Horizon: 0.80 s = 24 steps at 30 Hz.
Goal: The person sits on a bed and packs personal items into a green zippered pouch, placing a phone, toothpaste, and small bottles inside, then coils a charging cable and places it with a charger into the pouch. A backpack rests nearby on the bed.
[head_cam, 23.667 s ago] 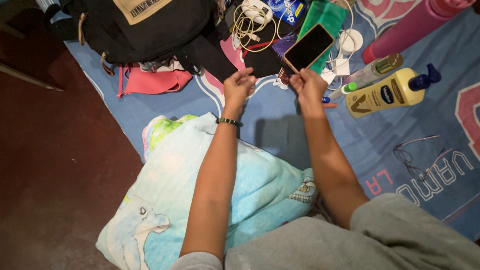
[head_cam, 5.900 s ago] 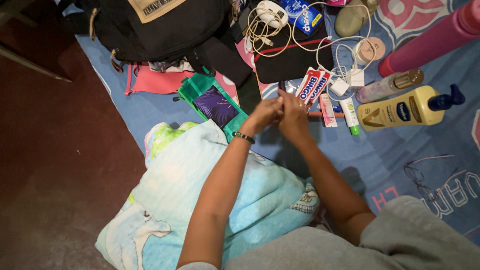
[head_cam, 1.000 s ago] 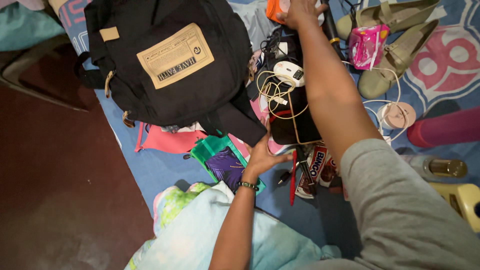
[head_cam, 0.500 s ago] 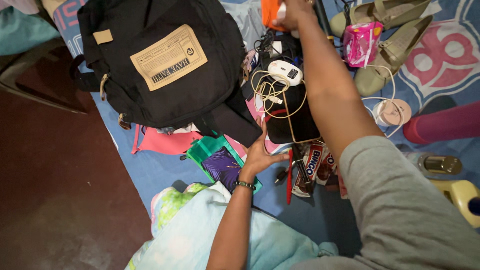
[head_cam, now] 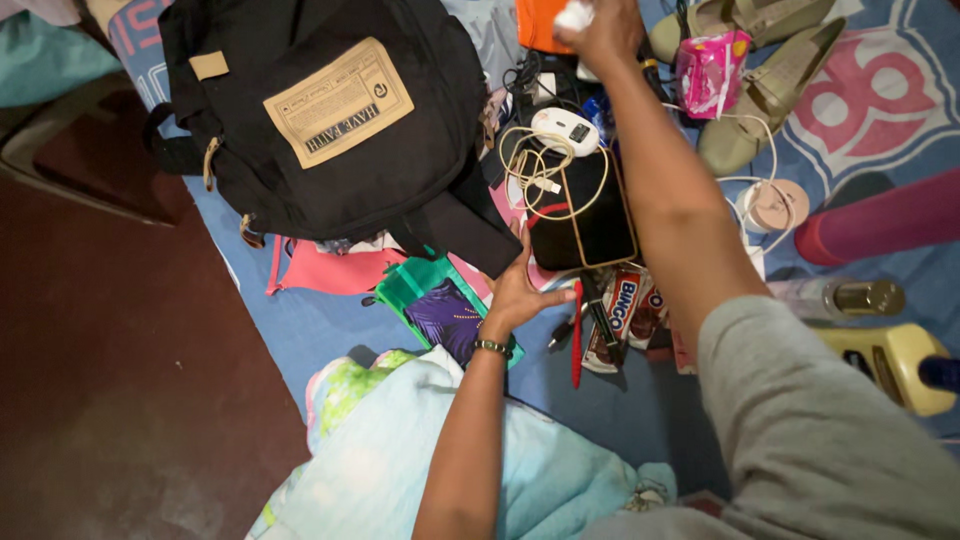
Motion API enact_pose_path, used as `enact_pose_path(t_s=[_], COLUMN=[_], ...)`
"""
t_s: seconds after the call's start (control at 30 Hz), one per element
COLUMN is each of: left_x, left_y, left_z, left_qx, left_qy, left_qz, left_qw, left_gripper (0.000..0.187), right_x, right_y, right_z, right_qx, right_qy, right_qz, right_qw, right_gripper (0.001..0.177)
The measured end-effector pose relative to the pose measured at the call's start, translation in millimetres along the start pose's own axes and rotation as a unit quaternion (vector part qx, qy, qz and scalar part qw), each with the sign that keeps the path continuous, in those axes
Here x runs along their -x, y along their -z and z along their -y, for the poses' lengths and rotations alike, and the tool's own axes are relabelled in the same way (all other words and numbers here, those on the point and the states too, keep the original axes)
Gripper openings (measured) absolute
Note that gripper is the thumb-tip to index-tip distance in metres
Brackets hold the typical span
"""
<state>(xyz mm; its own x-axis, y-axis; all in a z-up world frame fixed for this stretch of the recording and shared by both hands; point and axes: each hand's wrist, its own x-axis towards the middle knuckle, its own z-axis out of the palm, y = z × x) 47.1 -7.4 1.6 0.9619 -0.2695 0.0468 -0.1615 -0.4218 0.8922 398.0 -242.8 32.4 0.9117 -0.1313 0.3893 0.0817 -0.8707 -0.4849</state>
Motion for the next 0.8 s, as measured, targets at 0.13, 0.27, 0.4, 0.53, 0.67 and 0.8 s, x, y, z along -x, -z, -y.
enact_pose_path(t_s=[0.13, 0.27, 0.4, 0.53, 0.67, 0.8], left_x=[1, 3, -3, -1, 11, 8], left_y=[0, -5, -14, -11, -6, -6], left_z=[-3, 7, 28, 33, -2, -47], left_qx=[-0.013, -0.024, 0.038, 0.126, 0.412, 0.417], left_qy=[0.016, 0.023, -0.031, 0.007, 0.091, 0.016], left_qz=[0.01, 0.017, 0.007, 0.03, 0.089, 0.054], left_qw=[1.0, 0.999, 0.999, 0.992, 0.902, 0.907], left_gripper=[0.141, 0.137, 0.127, 0.099, 0.076, 0.064], right_x=[39, 138, 244, 302, 327, 338], right_y=[41, 106, 152, 177, 203, 218], right_z=[17, 40, 72, 98, 117, 139], right_qx=[-0.154, -0.376, -0.332, -0.321, -0.24, -0.246], right_qy=[0.02, 0.001, -0.036, 0.007, 0.074, 0.088], right_qz=[-0.179, -0.116, -0.05, -0.01, 0.025, 0.065], right_qw=[0.971, 0.919, 0.941, 0.947, 0.968, 0.963], right_gripper=[0.077, 0.074, 0.079, 0.084, 0.087, 0.087])
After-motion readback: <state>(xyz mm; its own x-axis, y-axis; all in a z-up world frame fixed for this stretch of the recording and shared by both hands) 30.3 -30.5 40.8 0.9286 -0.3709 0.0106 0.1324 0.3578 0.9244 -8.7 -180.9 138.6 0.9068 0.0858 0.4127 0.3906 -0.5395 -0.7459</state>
